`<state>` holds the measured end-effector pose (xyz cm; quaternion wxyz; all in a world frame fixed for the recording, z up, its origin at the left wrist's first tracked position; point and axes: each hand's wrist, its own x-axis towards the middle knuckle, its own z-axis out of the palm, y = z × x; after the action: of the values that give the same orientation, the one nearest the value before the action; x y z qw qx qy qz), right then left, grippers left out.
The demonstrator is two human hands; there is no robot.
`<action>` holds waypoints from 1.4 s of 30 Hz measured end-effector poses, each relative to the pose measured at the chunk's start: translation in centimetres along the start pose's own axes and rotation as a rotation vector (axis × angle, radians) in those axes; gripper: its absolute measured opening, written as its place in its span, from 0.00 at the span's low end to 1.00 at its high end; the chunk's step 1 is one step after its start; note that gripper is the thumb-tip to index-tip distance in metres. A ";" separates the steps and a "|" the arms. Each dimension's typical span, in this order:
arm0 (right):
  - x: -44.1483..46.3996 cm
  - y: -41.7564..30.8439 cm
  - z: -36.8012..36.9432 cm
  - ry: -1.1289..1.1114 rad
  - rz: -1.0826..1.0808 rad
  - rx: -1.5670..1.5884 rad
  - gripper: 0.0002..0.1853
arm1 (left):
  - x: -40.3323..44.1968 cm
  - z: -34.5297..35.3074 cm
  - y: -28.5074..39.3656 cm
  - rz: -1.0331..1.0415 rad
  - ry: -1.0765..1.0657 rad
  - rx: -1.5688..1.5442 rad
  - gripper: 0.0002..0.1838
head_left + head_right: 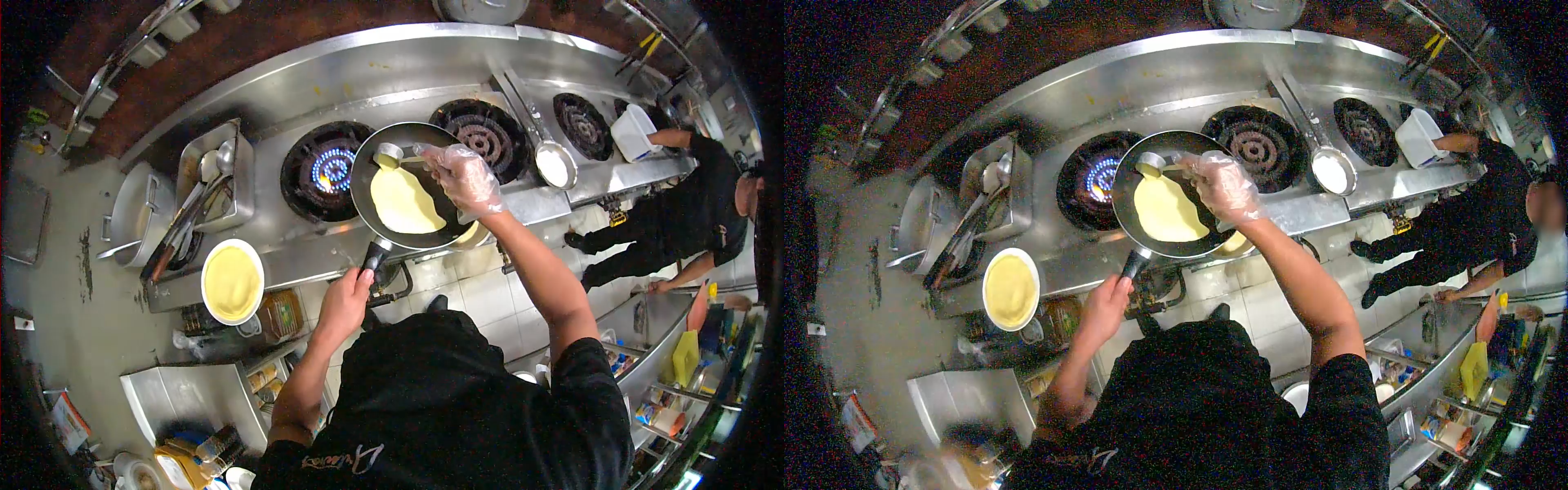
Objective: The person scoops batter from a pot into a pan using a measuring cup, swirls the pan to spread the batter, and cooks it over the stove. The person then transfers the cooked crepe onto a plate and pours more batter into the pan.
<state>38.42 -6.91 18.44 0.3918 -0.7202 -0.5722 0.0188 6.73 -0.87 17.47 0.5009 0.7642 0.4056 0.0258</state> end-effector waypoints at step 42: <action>0.2 -3.2 -5.1 0.080 -0.370 -0.261 0.28 | 2.0 -5.5 -0.2 -0.164 -0.109 -0.265 0.26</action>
<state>38.31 -9.42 23.91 0.3147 -0.6477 -0.6761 -0.1560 5.46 4.55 19.30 0.6189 0.6561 0.4319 -0.0037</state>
